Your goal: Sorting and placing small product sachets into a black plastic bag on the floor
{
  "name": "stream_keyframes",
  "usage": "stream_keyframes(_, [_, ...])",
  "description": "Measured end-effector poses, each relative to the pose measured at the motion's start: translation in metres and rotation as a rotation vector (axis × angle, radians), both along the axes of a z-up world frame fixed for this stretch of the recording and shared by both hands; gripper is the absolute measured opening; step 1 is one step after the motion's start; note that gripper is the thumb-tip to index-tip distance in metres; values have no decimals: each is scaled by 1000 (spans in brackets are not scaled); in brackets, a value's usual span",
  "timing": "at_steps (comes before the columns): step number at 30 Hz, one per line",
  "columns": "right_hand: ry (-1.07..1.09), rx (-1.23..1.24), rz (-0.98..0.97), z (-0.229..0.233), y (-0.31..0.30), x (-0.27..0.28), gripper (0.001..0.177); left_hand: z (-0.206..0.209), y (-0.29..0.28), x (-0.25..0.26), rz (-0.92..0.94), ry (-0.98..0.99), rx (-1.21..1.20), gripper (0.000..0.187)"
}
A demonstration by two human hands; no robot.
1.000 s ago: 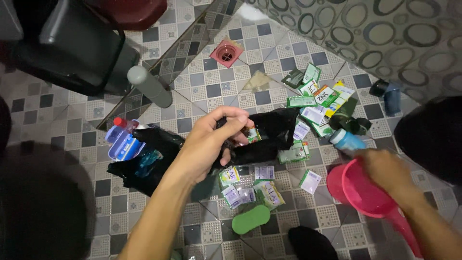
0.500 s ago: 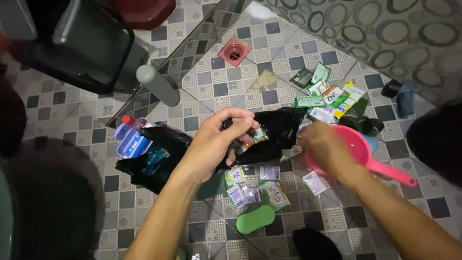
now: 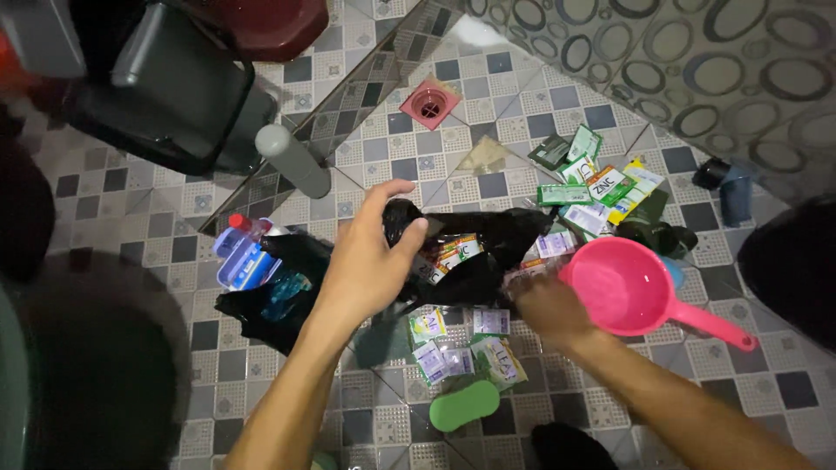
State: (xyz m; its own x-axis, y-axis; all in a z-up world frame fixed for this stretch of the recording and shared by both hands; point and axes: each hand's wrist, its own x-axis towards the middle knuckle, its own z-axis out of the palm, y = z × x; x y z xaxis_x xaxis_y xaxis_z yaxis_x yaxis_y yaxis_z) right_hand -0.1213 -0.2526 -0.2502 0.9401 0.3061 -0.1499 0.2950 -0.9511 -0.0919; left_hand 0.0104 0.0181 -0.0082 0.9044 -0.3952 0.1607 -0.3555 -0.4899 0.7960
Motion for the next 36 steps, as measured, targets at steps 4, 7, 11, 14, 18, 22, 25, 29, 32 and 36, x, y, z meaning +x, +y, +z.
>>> stream_keyframes(4, [173, 735, -652, 72, -51, -14, 22, 17, -10, -6, 45, 506, -51, 44])
stream_keyframes(7, [-65, 244, -670, 91, -97, -12, 33, 10, -14, -3, -51, 625, -383, 38])
stream_keyframes(11, [261, 389, -551, -18, -147, -17, 28, 8, -18, -3, -76, 726, -497, 35])
stream_keyframes(14, [123, 212, -250, -112, -162, -25, 23, 6, -19, -3, -81, 766, -511, 34])
stream_keyframes(18, [67, 106, -266, -206, -192, -40, 23, 6, -13, -5, -76, 757, -511, 31])
stream_keyframes(22, [298, 42, -643, 20, -102, -8, 55, 8, -8, -4, -81, 745, -495, 30])
stream_keyframes(25, [309, -87, -674, 45, -114, -13, 45, 9, -5, -5, -71, 759, -497, 30])
stream_keyframes(29, [-37, 460, -533, 136, -87, -8, 22, 18, -7, -7, -74, 745, -489, 33])
stream_keyframes(32, [-182, 552, -578, 192, -45, 10, 25, 22, -12, -14, -104, 766, -475, 35])
stream_keyframes(36, [-288, 898, -592, 178, 13, 38, 23, 28, -17, -21, -167, 746, -403, 37])
